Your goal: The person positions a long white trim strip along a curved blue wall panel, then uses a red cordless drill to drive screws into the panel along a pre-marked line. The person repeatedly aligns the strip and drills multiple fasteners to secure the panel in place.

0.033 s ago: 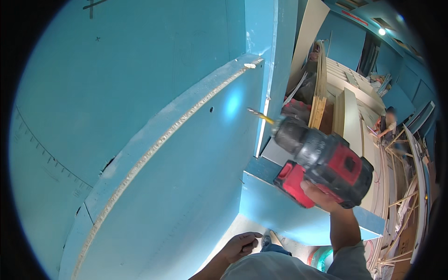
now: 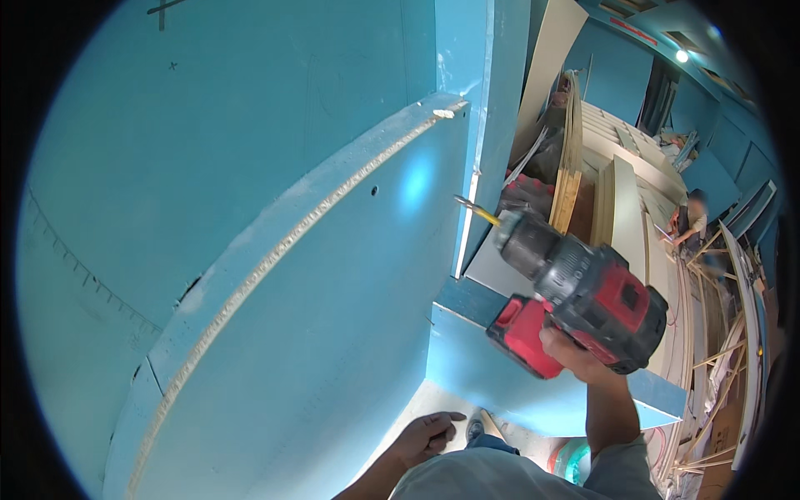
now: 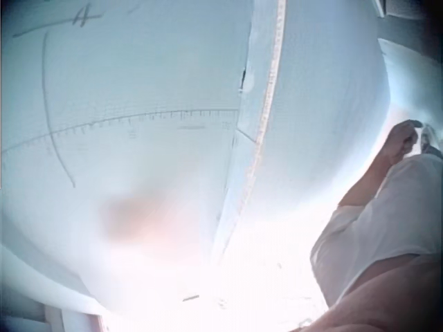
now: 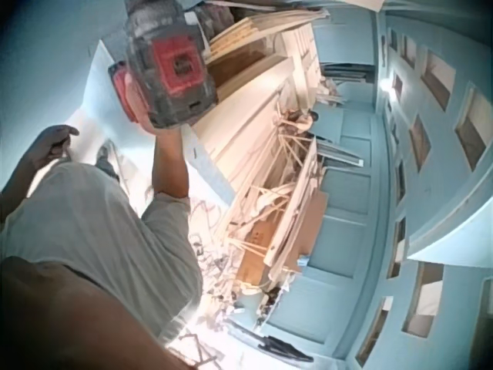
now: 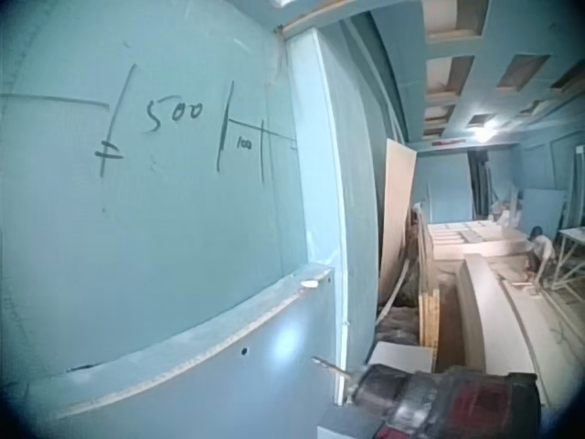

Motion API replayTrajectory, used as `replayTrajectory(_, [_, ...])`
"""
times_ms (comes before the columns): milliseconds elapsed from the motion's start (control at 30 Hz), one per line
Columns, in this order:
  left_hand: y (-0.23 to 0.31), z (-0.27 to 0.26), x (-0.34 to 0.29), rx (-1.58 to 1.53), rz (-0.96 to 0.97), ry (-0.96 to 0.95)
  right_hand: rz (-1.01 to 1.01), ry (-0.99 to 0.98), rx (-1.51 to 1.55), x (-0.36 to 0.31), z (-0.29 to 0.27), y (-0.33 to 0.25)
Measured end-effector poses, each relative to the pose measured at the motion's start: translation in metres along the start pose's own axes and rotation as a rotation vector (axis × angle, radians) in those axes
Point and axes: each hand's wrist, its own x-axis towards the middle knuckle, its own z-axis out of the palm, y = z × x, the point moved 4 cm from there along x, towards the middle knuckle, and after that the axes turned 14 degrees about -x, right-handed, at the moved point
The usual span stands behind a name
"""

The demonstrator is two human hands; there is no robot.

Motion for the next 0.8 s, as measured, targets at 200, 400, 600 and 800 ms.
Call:
replayTrajectory(200, [0.013, 0.004, 0.001, 0.172, 0.328, 0.089, 0.640, -0.248, 0.831, -0.108, 0.026, -0.011])
replayTrajectory(400, [-0.005, 0.045, -0.021, -0.034, 0.616, 0.129, 0.096, -0.375, 0.553, -0.192, 0.043, -0.034])
replayTrajectory(600, [-0.058, 0.042, -0.024, -0.140, 0.735, 0.224, 0.358, -0.364, 0.996, -0.207, 0.043, -0.047])
replayTrajectory(800, [-0.077, 0.022, -0.002, -0.229, 0.793, 0.204, 0.306, -0.444, 0.928, -0.259, 0.038, -0.040])
